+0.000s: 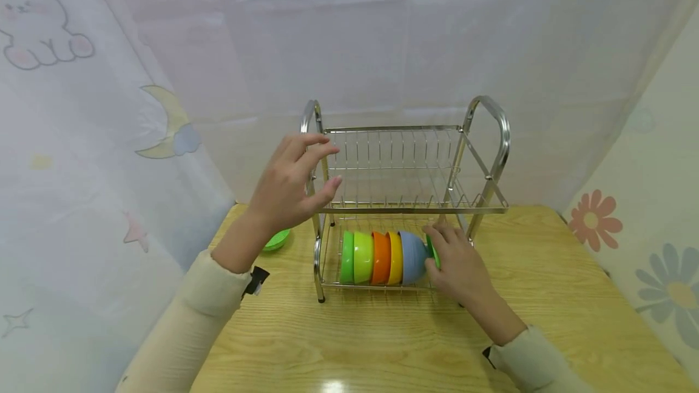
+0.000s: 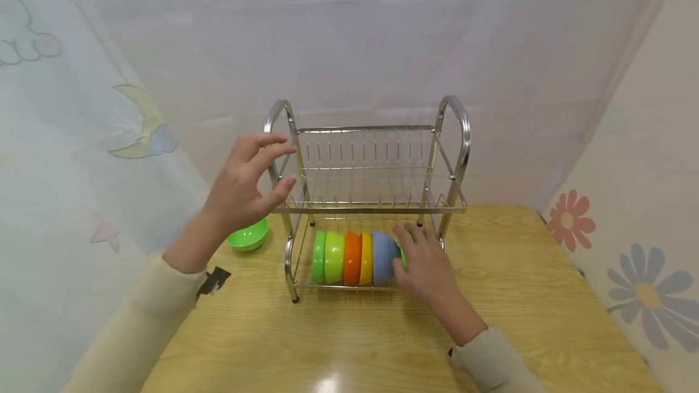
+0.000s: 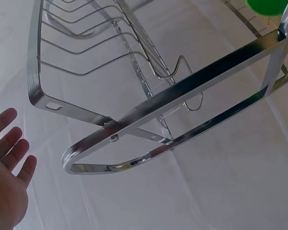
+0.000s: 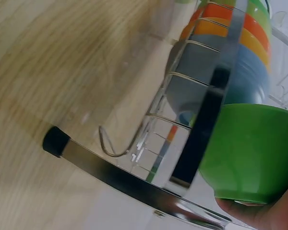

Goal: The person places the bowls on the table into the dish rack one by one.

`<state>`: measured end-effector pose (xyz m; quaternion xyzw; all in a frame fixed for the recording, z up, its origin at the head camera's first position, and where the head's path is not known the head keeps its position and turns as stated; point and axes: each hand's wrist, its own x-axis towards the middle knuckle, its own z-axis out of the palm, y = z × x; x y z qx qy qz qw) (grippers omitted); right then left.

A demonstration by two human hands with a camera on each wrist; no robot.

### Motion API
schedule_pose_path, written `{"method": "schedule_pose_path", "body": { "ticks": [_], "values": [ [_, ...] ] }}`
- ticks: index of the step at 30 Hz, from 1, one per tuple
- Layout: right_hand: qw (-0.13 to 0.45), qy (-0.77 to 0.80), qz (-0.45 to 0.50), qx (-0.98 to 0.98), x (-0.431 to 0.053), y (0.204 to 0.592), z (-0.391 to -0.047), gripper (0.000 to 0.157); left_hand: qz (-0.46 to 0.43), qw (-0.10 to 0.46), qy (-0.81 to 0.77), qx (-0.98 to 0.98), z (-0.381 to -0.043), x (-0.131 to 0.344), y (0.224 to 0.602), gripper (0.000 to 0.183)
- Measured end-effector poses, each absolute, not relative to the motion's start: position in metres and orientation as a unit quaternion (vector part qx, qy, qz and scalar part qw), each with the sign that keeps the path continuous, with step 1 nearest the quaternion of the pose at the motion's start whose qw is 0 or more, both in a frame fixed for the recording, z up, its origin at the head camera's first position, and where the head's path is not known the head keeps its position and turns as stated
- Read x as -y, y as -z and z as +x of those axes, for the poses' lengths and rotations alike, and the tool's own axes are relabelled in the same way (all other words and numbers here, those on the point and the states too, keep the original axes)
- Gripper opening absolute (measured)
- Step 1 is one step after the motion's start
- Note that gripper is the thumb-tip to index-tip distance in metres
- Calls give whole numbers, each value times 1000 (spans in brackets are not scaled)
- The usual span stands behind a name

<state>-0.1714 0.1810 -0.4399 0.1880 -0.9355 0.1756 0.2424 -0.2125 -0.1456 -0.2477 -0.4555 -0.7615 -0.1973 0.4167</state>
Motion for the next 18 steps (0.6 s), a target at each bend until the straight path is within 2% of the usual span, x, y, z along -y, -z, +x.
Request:
{"method": "schedule_pose_path", "body": {
  "ticks": [12, 18],
  "values": [
    [226, -187, 161, 942, -176, 452, -177, 51, -400, 384, 182, 812, -252, 146, 228, 37],
    [214, -201, 156, 943, -175, 458, -181, 53, -329, 314, 182, 872, -265, 143, 221, 40]
  ]
}}
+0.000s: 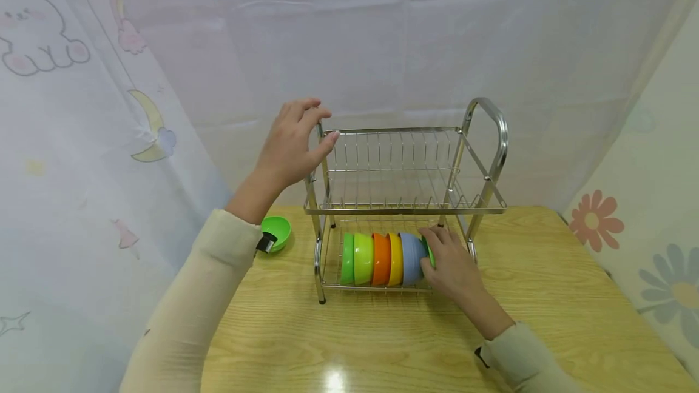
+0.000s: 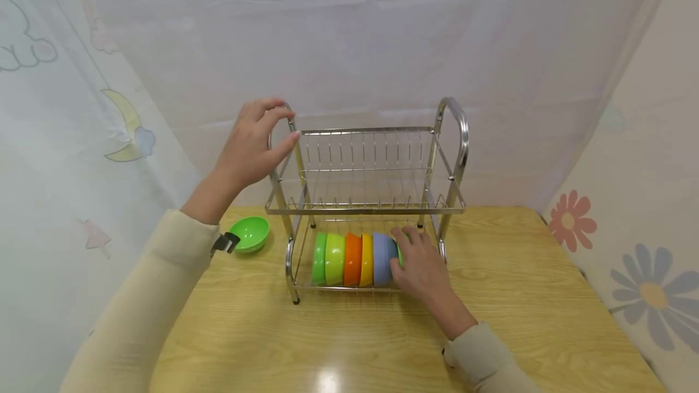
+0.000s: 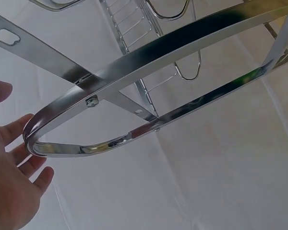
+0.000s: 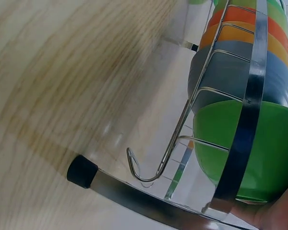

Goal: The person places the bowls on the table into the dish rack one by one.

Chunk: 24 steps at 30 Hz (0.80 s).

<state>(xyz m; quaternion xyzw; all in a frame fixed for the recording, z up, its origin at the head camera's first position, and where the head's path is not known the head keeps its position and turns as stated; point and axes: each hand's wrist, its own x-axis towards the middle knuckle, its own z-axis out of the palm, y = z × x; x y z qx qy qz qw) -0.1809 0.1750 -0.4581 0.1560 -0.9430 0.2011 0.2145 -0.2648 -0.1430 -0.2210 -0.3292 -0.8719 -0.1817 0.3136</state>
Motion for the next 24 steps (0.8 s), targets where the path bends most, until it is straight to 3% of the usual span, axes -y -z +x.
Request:
{"method": "schedule_pose_path", "body": {
  "ticks": [9, 24],
  "values": [
    [205, -218, 154, 942, -173, 464, -186, 52, -255, 211, 172, 928, -281, 136, 217, 49],
    [198, -246, 152, 937, -173, 474, -192, 50, -230, 161, 160, 946, -286, 131, 213, 54]
  ]
}}
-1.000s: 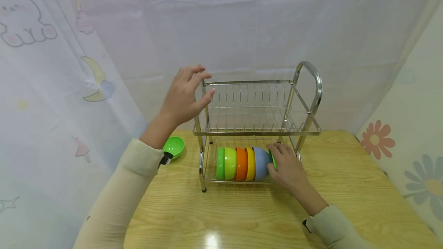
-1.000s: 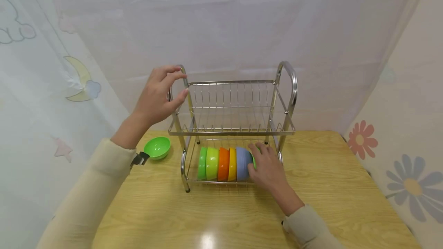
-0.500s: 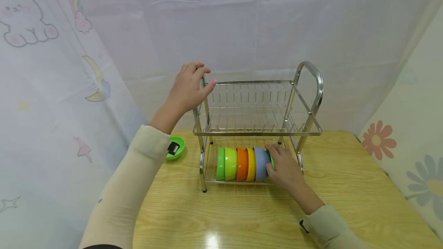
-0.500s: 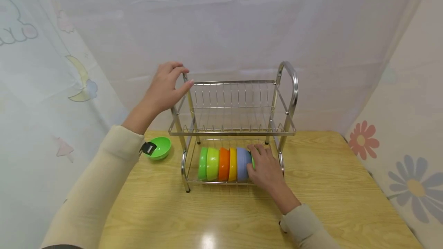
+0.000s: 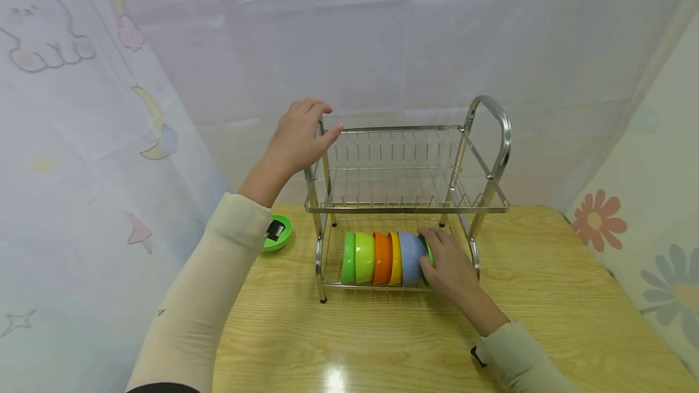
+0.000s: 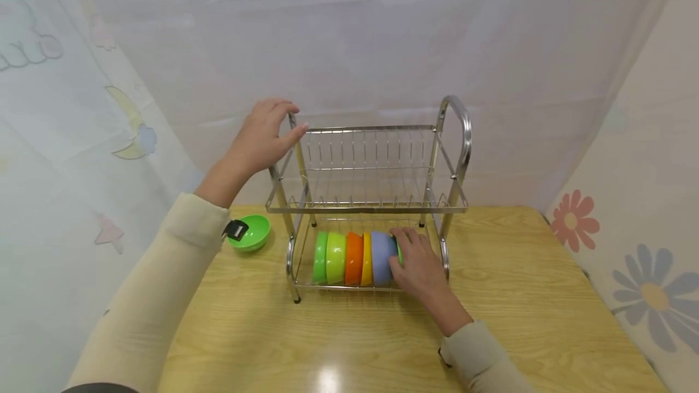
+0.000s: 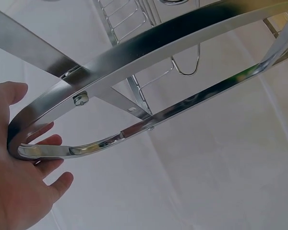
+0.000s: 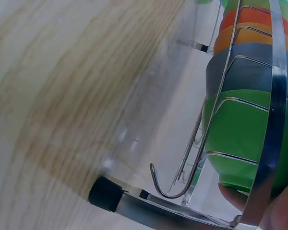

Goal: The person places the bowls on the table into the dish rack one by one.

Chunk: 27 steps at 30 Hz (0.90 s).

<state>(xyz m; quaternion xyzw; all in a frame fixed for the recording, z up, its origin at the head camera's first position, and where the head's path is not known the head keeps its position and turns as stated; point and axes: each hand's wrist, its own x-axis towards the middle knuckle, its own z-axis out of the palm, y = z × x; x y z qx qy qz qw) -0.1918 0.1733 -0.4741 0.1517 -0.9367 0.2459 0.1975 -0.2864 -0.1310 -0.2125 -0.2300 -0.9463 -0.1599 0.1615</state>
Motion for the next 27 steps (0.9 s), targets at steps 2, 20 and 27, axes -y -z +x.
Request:
{"method": "schedule_pose_path", "body": {
  "ticks": [2, 20, 27],
  "values": [
    [194, -249, 153, 937, -174, 476, -192, 49, -231, 159, 157, 947, -286, 130, 213, 54],
    [193, -275, 154, 929, -167, 482, -192, 39, -237, 157, 150, 947, -283, 125, 214, 56],
    [199, -289, 142, 926, -157, 478, -186, 40, -229, 162, 135, 950, -280, 125, 214, 59]
  ]
}}
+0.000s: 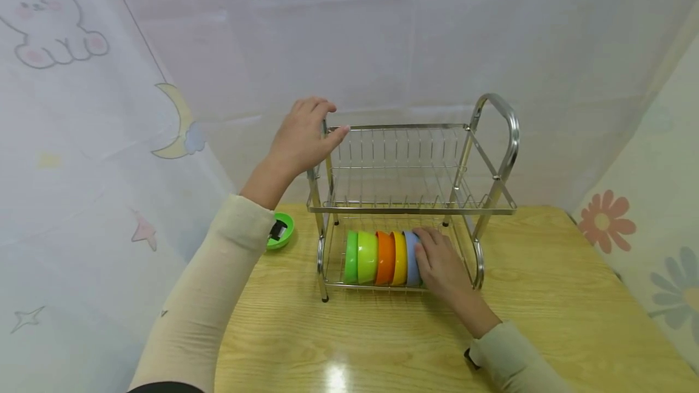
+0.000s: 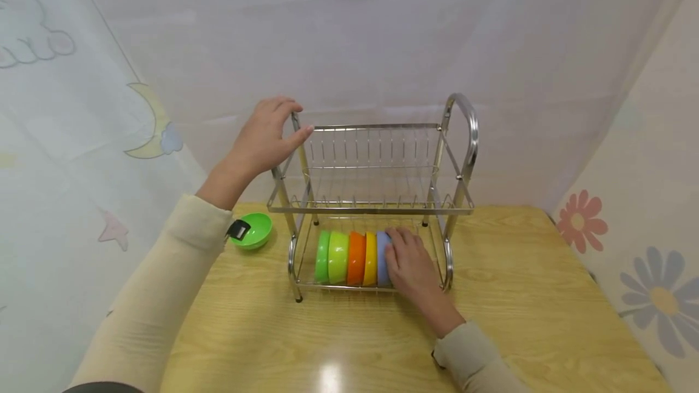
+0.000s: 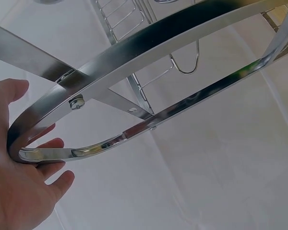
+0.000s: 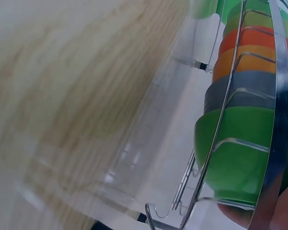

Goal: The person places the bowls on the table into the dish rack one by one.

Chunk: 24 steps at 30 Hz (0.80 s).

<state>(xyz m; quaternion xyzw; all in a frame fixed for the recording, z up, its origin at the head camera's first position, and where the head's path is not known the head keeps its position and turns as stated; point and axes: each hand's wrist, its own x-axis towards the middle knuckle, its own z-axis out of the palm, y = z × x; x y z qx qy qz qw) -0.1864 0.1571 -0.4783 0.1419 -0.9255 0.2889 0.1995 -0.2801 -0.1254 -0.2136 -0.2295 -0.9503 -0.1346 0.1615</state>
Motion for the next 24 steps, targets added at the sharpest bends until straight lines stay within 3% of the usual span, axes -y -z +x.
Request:
{"method": "schedule_pose_path", "body": {
  "ticks": [12, 24],
  "values": [
    [147, -389, 102, 904, -162, 476, -185, 46, -225, 171, 131, 950, -276, 127, 214, 57],
    [139, -375, 92, 912, -169, 476, -181, 53, -229, 164, 126, 951, -279, 125, 216, 57]
  ]
}}
